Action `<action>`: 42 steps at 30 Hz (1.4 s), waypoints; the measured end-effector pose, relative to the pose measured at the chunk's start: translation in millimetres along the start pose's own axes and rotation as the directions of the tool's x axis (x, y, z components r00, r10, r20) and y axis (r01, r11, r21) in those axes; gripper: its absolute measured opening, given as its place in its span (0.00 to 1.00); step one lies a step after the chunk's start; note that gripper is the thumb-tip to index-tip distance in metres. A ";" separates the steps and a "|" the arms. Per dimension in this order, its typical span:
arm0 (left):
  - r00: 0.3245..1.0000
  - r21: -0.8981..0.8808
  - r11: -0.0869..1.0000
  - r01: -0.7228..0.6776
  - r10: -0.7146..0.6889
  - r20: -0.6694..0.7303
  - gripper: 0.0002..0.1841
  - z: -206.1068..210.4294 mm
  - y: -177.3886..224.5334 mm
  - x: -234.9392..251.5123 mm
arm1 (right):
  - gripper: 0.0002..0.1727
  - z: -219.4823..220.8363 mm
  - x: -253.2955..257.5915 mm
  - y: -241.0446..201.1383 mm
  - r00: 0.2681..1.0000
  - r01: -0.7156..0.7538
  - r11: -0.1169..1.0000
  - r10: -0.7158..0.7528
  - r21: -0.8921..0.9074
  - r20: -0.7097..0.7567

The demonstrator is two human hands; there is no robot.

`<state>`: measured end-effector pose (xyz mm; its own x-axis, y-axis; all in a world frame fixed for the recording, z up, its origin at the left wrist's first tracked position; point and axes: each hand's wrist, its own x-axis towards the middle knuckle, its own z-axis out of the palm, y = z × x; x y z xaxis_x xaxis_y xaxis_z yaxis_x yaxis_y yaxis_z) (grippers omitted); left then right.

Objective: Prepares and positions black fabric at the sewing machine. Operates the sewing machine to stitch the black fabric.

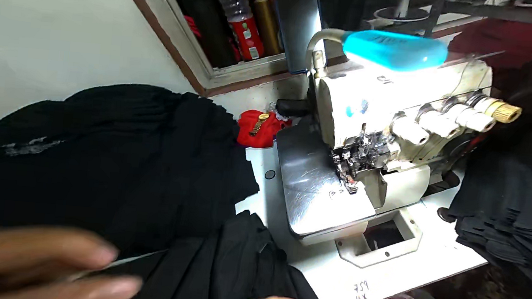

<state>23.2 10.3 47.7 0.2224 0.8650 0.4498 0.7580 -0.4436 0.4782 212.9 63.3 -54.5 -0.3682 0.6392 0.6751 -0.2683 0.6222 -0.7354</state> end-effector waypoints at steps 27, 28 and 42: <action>0.908 0.275 0.929 0.248 -0.322 0.269 0.06 130.2 -60.9 132.8 | 0.18 -90.6 -17.8 86.2 0.989 -0.128 0.589 0.012 -0.798 -0.149; 0.905 0.284 0.926 0.249 -0.327 0.271 0.06 131.7 -59.8 133.7 | 0.19 -91.1 -18.5 85.2 0.991 -0.121 0.583 0.019 -0.803 -0.136; 0.937 0.240 0.946 0.217 -0.271 0.220 0.06 142.7 -65.5 138.8 | 0.17 -109.0 -6.0 66.8 0.994 -0.111 0.506 0.056 -0.855 -0.096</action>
<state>92.0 192.9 -28.9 0.1378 0.9824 0.1260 0.9126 -0.1754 0.3693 294.2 150.3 -101.3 -0.2951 0.7133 0.6357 0.6667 0.6303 -0.3978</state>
